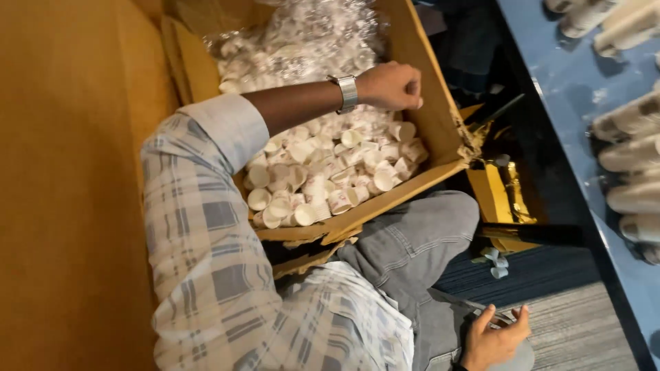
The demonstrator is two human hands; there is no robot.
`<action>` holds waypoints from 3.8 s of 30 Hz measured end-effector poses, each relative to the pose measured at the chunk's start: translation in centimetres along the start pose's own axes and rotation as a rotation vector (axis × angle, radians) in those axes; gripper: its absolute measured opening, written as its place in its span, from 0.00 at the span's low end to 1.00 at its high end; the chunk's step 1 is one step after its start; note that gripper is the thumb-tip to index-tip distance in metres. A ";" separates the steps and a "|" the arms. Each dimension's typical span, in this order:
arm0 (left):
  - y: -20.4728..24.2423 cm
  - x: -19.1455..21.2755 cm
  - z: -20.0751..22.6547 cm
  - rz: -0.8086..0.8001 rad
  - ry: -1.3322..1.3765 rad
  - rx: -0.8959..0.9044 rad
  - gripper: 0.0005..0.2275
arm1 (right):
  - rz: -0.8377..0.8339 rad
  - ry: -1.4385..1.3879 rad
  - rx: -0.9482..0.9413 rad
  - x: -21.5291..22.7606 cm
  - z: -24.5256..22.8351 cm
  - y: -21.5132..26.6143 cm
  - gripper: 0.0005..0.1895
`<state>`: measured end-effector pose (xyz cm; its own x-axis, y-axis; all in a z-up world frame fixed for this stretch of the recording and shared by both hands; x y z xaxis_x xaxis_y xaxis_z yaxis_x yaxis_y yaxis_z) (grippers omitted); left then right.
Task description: Stacking and inspecting paper cups from a cardboard box onto a table.
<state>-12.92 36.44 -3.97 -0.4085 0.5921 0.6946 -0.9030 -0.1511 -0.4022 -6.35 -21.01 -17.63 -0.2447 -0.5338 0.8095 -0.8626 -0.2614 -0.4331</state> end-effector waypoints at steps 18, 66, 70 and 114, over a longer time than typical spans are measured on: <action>19.7 -13.9 -14.5 -0.681 0.004 0.097 0.48 | -0.318 -0.186 -0.154 -2.7 -0.8 -1.1 0.27; -9.6 -30.0 31.7 -1.067 1.037 -0.232 0.17 | 0.209 -0.580 -0.401 15.7 -5.9 -9.6 0.12; -8.1 -30.6 30.8 -1.108 1.110 -0.109 0.18 | 0.160 -0.567 -0.330 14.9 -6.0 -8.8 0.06; -9.2 -28.5 32.0 -1.118 1.229 -0.178 0.21 | -0.017 -0.847 -0.603 11.3 -1.5 -12.4 0.17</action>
<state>2.72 -4.40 -0.98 0.8016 0.5792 -0.1485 -0.5978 0.7806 -0.1826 0.91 -22.54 -2.52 -0.0404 -0.9847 0.1694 -0.9983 0.0468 0.0343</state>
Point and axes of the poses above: each hand's wrist, its own y-axis away from the middle knuckle, its own x-axis out of the back of the hand, z = x × y, the point moved 5 cm from there along -y, towards the middle knuckle, and after that the axes turned 13 degrees about -x, right-handed, at the moved point
